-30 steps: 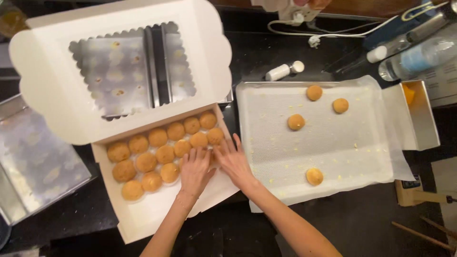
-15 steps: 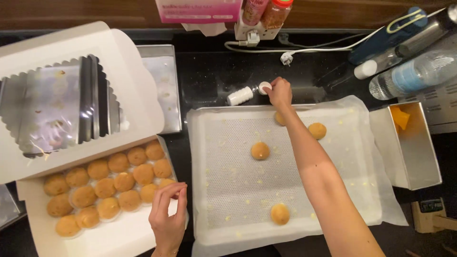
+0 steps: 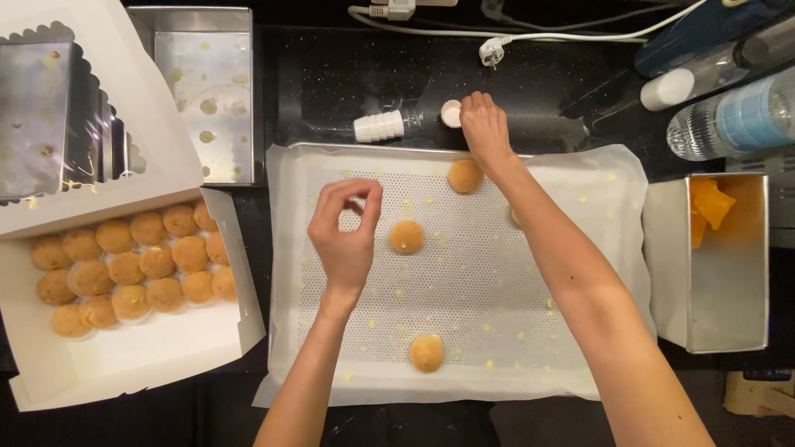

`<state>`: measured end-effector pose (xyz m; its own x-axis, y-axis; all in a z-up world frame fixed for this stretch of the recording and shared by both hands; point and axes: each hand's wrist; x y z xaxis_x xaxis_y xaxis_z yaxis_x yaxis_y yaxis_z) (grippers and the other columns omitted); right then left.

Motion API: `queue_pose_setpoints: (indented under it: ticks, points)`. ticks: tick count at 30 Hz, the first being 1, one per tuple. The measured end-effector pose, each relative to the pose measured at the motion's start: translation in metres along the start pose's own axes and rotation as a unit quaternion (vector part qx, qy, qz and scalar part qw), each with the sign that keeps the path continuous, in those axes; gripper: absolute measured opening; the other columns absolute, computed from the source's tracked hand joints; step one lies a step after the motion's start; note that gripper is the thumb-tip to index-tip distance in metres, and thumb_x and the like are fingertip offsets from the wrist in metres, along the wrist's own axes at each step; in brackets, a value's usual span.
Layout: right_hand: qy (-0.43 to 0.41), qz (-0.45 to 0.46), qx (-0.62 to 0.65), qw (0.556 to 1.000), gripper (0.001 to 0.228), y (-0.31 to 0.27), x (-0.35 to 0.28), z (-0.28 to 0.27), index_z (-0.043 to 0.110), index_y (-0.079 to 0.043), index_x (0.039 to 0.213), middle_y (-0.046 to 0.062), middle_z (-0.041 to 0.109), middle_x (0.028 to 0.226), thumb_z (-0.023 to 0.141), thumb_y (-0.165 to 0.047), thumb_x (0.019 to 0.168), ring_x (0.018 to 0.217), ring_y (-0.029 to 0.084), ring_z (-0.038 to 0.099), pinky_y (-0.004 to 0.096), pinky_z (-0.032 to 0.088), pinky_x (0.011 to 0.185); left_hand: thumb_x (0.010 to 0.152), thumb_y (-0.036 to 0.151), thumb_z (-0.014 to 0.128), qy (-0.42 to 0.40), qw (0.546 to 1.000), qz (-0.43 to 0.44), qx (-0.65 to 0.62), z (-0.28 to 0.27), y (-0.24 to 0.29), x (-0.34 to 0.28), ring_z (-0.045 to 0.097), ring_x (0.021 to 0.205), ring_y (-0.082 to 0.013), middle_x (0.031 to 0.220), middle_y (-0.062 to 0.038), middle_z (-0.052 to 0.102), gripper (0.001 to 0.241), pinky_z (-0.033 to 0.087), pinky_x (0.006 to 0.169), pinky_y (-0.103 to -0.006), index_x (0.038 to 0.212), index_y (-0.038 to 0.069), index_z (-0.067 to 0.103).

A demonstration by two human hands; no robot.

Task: Packing round pastries from trays and pans into white cardboard gift boxes.

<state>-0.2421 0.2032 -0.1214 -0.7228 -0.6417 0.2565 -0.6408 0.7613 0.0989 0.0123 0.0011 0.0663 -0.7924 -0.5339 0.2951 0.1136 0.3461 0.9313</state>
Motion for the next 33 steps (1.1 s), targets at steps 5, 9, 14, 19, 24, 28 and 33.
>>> queue_pose_setpoints:
  ticks: [5,9,14,19,24,28,33]
  points:
    - [-0.004,-0.016,0.002,1.0,0.019,0.008,-0.011,-0.01,0.061,0.0,0.094,0.014,0.062,0.096,0.066,0.005,0.076,0.095,0.029,0.064,0.038,0.058,0.077,0.104,0.01,0.066,-0.062,0.998,0.02,0.011,0.116,-0.065,0.048,0.068,0.101,-0.02,0.113,-0.007,0.067,0.012,0.056,0.083,-0.0321,0.114,0.006,0.069]
    - [0.022,-0.014,0.107,0.994,0.013,0.017,-0.011,-0.014,0.06,0.001,0.099,0.016,0.062,0.1,0.064,0.002,0.086,0.098,0.033,0.063,0.042,0.057,0.078,0.078,0.007,0.07,-0.148,0.959,0.137,0.197,0.214,-0.133,0.085,0.064,0.096,-0.0416,0.108,-0.019,0.065,0.032,0.056,0.078,-0.0454,0.108,-0.001,0.067]
    - [-0.008,0.079,0.256,0.963,0.008,0.023,-0.01,-0.021,0.062,0.003,0.096,0.018,0.063,0.1,0.066,-0.004,0.096,0.092,0.039,0.065,0.047,0.055,0.077,0.086,0.003,0.069,-0.218,0.943,0.025,0.249,0.266,-0.187,0.088,0.07,0.092,-0.0419,0.099,-0.019,0.071,0.002,0.058,0.076,-0.0489,0.086,0.002,0.068]
    - [-0.02,0.112,0.31,0.944,0.018,0.011,-0.001,-0.044,0.065,0.003,0.093,0.02,0.065,0.098,0.077,-0.005,0.084,0.086,0.041,0.067,0.049,0.055,0.073,0.074,-0.002,0.073,-0.207,0.937,0.065,0.272,0.253,-0.196,0.08,0.071,0.089,-0.0426,0.096,-0.022,0.07,0.013,0.059,0.073,-0.0476,0.085,0.001,0.067]
    - [-0.025,0.063,0.189,0.98,0.026,0.009,0.0,-0.029,0.065,0.003,0.089,0.019,0.065,0.094,0.083,-0.007,0.073,0.088,0.038,0.068,0.047,0.057,0.07,0.075,-0.002,0.075,-0.223,0.932,0.089,0.273,0.24,-0.187,0.085,0.072,0.087,-0.04,0.091,-0.021,0.071,0.016,0.059,0.069,-0.0459,0.086,0.001,0.065]
    - [-0.028,0.001,0.127,0.991,0.017,0.018,-0.004,-0.017,0.065,0.001,0.088,0.016,0.066,0.095,0.079,-0.007,0.082,0.091,0.035,0.069,0.044,0.057,0.071,0.075,0.0,0.076,-0.238,0.926,0.102,0.273,0.236,-0.186,0.088,0.071,0.083,-0.0402,0.088,-0.02,0.071,0.016,0.058,0.067,-0.047,0.084,0.001,0.063]
    - [-0.022,-0.088,0.078,0.993,0.01,0.034,-0.011,-0.006,0.067,0.003,0.093,0.016,0.066,0.095,0.068,-0.001,0.084,0.093,0.031,0.067,0.04,0.058,0.073,0.082,0.001,0.07,-0.255,0.926,0.121,0.252,0.234,-0.183,0.089,0.071,0.082,-0.0401,0.084,-0.021,0.071,0.008,0.058,0.067,-0.0476,0.085,0.001,0.062]
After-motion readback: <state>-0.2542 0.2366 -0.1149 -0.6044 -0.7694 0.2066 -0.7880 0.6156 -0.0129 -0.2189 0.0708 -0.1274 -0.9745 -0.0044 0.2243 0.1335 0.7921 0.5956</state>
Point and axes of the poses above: each hand's wrist, its own x-axis towards the middle knuckle, its own z-axis out of the palm, y = z × x
